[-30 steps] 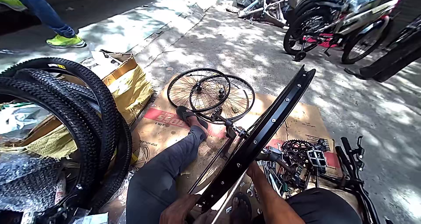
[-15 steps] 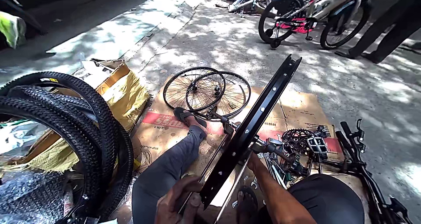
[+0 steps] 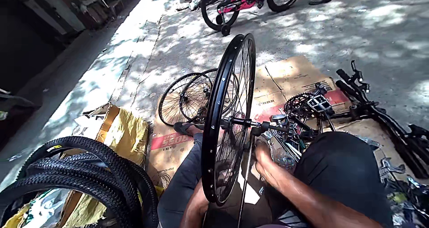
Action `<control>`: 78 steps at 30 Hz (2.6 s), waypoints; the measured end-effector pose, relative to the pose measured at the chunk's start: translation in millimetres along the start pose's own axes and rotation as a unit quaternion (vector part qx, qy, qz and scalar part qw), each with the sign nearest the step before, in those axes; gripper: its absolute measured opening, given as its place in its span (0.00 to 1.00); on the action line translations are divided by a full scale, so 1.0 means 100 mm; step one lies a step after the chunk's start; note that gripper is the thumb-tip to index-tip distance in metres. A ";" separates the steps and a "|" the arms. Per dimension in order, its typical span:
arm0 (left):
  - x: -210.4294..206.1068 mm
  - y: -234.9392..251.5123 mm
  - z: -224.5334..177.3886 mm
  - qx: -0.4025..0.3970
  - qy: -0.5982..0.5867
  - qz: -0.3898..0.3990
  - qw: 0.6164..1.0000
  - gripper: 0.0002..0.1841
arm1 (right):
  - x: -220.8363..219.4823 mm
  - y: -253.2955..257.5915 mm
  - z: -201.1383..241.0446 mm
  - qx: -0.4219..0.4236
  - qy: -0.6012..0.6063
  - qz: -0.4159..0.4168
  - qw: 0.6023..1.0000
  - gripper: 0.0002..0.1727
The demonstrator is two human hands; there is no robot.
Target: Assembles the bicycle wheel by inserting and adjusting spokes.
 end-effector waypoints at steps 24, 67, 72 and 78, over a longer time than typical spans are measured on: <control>0.06 -0.53 -1.55 -0.255 -0.023 -0.228 0.939 0.20 | -0.97 -1.49 1.45 0.336 0.031 0.397 0.853 0.13; 0.11 -0.48 -1.57 -0.190 -0.057 -0.264 0.944 0.23 | -1.09 -1.77 1.87 0.613 -0.149 0.427 0.648 0.05; 0.08 -0.46 -1.61 -0.163 -0.061 -0.221 0.960 0.18 | -1.03 -1.75 2.02 0.586 -0.237 0.460 0.624 0.07; 0.34 -0.06 -1.80 -0.202 0.093 -0.203 0.953 0.20 | -0.67 -1.24 1.99 0.265 0.086 0.422 0.863 0.06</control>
Point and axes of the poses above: each hand's wrist, its own y-axis towards the middle knuckle, its own x-axis out of the back of the hand, z = x × y, the point moved 8 cm from there along y, towards the middle knuckle, and after that the axes turned 15 degrees about y, right-handed, at the moved point
